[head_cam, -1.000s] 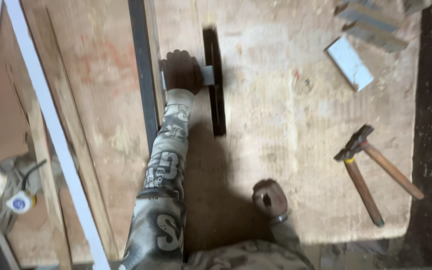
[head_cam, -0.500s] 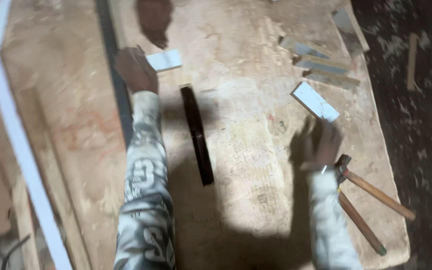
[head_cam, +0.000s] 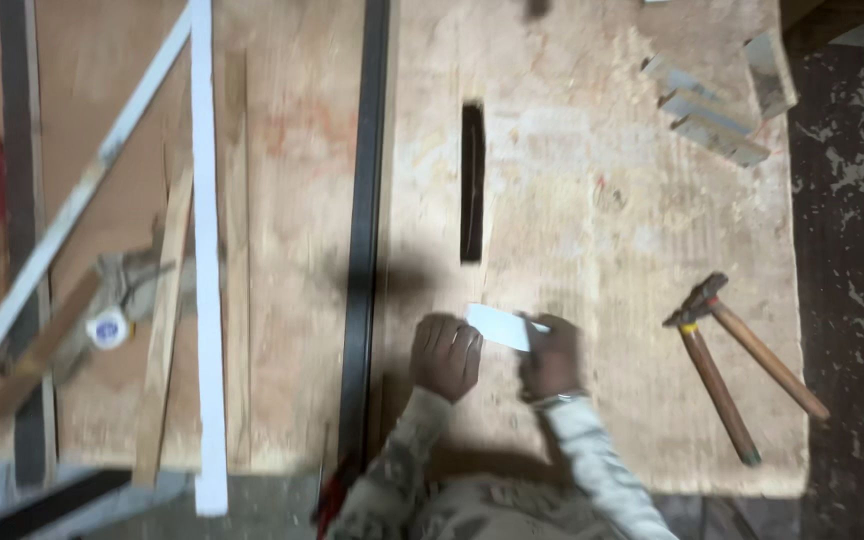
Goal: The person picks up small rectangular white pieces one at a time from the workbench and inserts them into a long slot cut into the bench, adding each piece to the stack inside the slot. They occasionally gather scattered pieces from the bench surface before continuing to fill the slot.
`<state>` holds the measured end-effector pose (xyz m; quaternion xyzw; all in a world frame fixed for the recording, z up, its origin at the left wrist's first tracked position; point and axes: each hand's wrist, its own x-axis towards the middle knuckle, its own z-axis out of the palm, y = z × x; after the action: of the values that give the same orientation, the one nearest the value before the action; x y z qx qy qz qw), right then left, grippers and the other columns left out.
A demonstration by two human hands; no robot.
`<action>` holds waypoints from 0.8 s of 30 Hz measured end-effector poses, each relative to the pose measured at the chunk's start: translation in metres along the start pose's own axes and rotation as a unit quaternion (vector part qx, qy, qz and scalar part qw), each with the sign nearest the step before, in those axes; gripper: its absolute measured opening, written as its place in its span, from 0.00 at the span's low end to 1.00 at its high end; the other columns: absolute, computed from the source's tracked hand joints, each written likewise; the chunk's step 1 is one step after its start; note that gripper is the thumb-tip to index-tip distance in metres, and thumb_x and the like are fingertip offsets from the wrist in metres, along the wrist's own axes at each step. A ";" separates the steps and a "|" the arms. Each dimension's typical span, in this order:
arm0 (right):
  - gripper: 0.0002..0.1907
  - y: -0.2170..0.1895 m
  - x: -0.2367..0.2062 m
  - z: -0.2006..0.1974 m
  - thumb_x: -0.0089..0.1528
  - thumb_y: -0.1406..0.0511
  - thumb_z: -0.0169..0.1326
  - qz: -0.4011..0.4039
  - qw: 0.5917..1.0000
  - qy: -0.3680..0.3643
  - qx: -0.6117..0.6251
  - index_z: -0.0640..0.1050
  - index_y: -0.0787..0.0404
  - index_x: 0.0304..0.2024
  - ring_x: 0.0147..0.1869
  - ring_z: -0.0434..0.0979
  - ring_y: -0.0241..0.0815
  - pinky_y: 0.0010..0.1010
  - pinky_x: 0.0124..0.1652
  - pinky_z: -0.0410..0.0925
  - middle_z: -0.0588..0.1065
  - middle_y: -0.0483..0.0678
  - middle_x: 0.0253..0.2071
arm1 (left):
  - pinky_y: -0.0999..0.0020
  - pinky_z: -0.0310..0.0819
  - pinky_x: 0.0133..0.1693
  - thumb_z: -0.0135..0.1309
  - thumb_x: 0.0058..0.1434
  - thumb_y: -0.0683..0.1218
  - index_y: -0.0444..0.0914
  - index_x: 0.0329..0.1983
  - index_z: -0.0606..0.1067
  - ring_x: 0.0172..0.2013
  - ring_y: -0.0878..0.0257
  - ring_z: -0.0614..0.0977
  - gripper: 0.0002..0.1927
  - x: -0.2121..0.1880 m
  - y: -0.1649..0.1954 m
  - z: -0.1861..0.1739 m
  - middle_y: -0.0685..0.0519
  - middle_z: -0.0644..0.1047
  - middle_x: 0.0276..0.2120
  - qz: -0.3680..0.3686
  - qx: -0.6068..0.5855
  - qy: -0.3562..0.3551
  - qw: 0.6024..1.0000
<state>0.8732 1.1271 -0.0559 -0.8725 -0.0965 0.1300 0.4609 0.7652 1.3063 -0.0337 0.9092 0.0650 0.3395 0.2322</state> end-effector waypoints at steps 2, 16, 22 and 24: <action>0.30 -0.018 -0.042 0.022 0.53 0.67 0.62 -0.303 0.943 -0.047 -0.131 0.77 0.63 0.59 0.54 0.70 0.62 0.48 0.54 0.65 0.73 0.60 0.50 | 0.49 0.71 0.50 0.51 0.65 0.45 0.37 0.36 0.75 0.42 0.48 0.77 0.06 -0.024 0.000 0.000 0.44 0.76 0.37 -0.014 0.022 -0.082 0.996; 0.29 -0.052 -0.026 0.071 0.57 0.63 0.64 -0.360 0.930 -0.030 -0.068 0.70 0.68 0.58 0.61 0.68 0.64 0.48 0.60 0.63 0.70 0.64 0.57 | 0.49 0.65 0.48 0.54 0.62 0.47 0.37 0.37 0.71 0.43 0.45 0.72 0.08 0.010 -0.068 0.014 0.44 0.71 0.37 -0.072 0.107 -0.102 0.986; 0.23 -0.043 -0.033 0.035 0.60 0.66 0.61 -0.252 0.965 0.019 -0.069 0.73 0.65 0.57 0.55 0.71 0.57 0.44 0.55 0.67 0.71 0.58 0.52 | 0.49 0.65 0.48 0.52 0.61 0.46 0.36 0.37 0.69 0.44 0.45 0.71 0.08 0.047 -0.092 0.030 0.42 0.71 0.39 -0.087 0.098 -0.094 0.987; 0.21 -0.035 -0.032 0.025 0.61 0.67 0.60 -0.224 0.973 0.030 -0.053 0.74 0.64 0.56 0.50 0.72 0.53 0.40 0.50 0.69 0.72 0.56 0.50 | 0.49 0.65 0.48 0.51 0.62 0.46 0.36 0.36 0.69 0.43 0.45 0.71 0.08 0.062 -0.101 0.036 0.42 0.71 0.38 -0.080 0.108 -0.101 0.986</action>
<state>0.8332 1.1568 -0.0360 -0.8552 -0.2825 -0.0085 0.4345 0.8393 1.3992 -0.0681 0.9503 0.1498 0.2174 0.1649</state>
